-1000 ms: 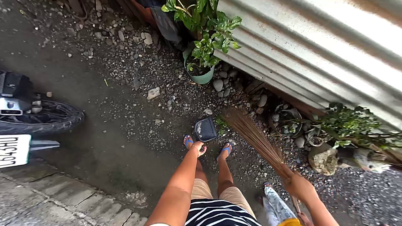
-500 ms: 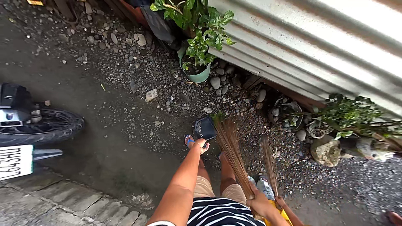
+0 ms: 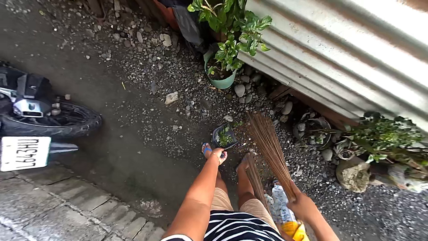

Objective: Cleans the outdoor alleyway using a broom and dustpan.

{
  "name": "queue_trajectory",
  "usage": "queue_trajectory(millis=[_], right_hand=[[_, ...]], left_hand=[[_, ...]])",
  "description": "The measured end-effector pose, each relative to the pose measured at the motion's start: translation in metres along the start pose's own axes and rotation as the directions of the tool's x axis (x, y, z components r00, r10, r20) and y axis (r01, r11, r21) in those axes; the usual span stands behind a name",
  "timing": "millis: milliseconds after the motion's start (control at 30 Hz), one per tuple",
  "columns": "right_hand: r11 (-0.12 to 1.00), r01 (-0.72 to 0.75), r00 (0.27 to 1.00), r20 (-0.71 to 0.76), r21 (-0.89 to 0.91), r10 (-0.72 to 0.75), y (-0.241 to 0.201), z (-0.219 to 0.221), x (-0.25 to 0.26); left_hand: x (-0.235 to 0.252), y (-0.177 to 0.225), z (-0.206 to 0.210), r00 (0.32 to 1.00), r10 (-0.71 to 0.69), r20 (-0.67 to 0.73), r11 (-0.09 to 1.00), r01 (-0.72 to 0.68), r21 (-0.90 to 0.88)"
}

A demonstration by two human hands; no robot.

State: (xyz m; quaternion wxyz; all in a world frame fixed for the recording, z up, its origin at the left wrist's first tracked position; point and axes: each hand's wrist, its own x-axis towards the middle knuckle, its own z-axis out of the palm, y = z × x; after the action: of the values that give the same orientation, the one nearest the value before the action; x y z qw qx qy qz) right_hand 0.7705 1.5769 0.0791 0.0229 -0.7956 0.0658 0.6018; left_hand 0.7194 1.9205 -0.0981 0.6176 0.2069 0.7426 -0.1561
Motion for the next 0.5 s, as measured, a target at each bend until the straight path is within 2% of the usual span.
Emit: queue_trajectory(millis=[100,167,300,500], right_hand=[[0.993,0.032,0.998,0.062,-0.114,-0.025,-0.029,0.015,0.04],[0.979,0.055,0.99,0.141,-0.194,-0.027,-0.038,0.031,0.042],[0.987,0.047,0.985,0.171,-0.156,-0.02,-0.022,0.039,0.006],[0.981,0.022,0.99,0.141,-0.192,0.006,-0.005,0.009,-0.058]], left_hand=[[0.001,-0.001,-0.001,1.0,0.006,0.01,0.999,-0.005,-0.034],[0.002,0.002,-0.003,1.0,-0.002,0.012,0.999,0.003,-0.051],[0.006,0.007,-0.004,1.0,-0.02,0.022,0.998,0.021,-0.067],[0.009,0.01,-0.009,0.997,-0.045,0.058,0.998,0.048,-0.042]])
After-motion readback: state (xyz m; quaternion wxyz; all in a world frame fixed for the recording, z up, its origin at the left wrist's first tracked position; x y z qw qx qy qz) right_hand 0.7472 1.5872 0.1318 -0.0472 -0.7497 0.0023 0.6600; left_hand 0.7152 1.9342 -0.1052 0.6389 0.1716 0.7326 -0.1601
